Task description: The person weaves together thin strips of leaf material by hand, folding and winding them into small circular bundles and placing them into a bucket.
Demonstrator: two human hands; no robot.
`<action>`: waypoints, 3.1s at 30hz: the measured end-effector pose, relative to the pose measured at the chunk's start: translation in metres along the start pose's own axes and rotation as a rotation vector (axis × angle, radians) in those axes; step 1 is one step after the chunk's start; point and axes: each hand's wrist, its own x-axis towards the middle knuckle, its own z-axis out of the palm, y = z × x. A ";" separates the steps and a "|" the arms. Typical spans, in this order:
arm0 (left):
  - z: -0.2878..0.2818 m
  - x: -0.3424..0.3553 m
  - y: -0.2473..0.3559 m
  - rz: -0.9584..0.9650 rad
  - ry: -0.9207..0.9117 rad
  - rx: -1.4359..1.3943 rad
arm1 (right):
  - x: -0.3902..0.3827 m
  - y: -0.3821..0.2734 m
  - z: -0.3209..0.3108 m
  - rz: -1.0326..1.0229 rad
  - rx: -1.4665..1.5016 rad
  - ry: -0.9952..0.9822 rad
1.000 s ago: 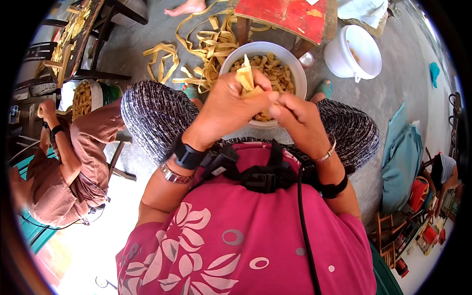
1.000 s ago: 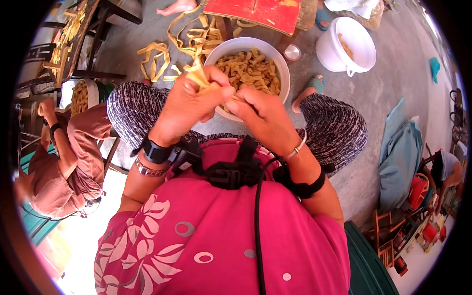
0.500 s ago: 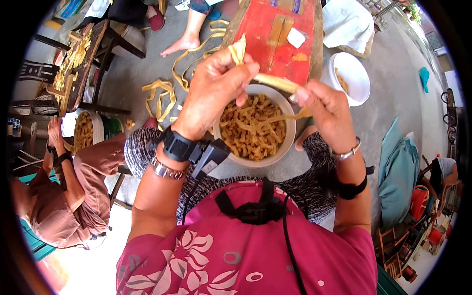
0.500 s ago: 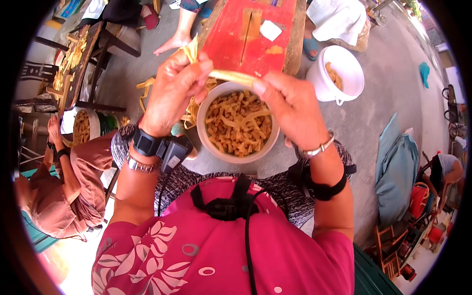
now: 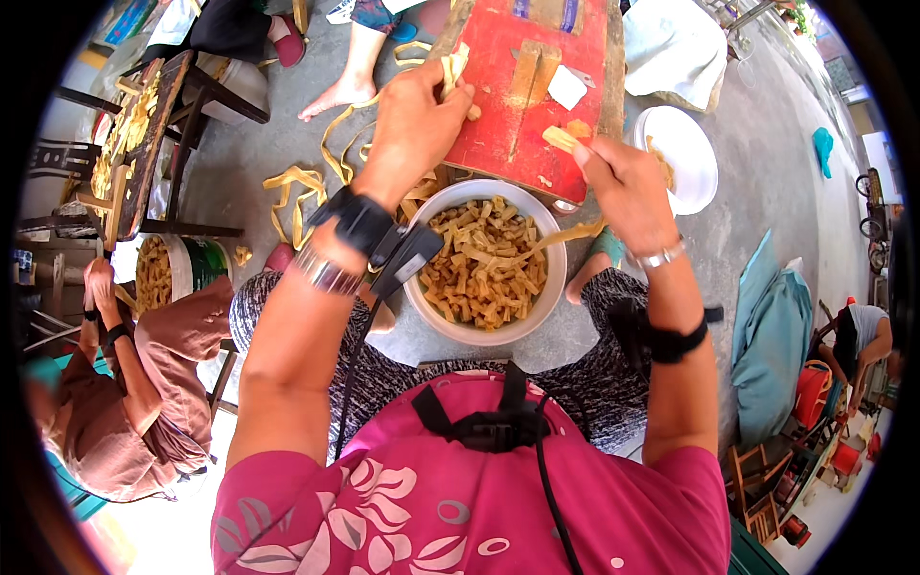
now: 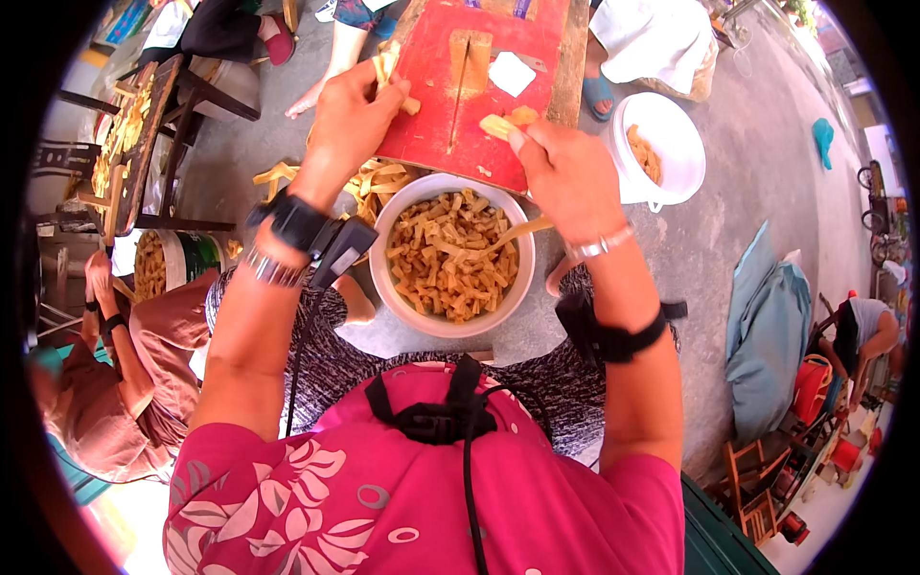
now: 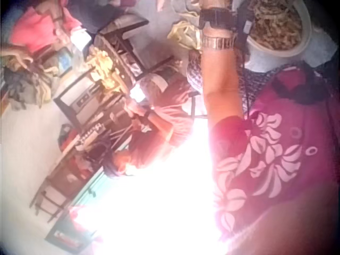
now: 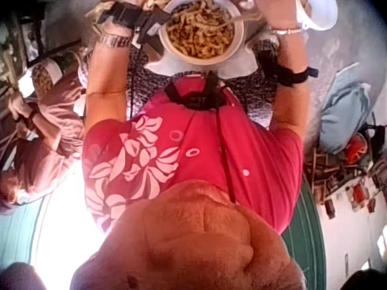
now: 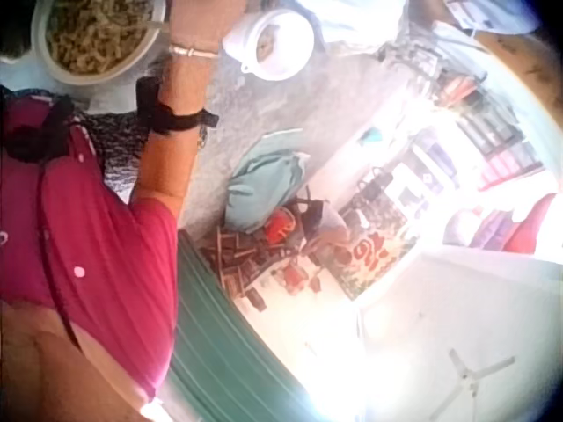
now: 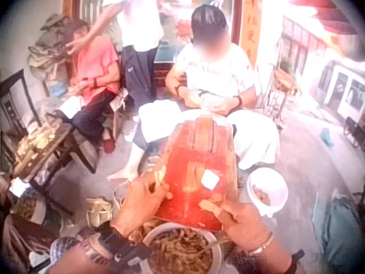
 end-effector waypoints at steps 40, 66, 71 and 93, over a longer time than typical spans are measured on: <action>-0.041 -0.172 0.075 0.475 -0.165 0.279 | -0.111 -0.069 0.055 0.188 0.944 -0.463; -0.028 -0.192 0.074 -0.054 -0.334 -0.381 | -0.141 -0.077 0.055 -0.073 0.944 -0.139; -0.032 -0.192 0.077 -0.294 -0.463 -0.793 | -0.144 -0.079 0.053 -0.045 0.926 0.022; -0.022 -0.188 0.051 -0.515 -0.357 -0.456 | -0.158 -0.044 0.055 0.238 0.791 -0.417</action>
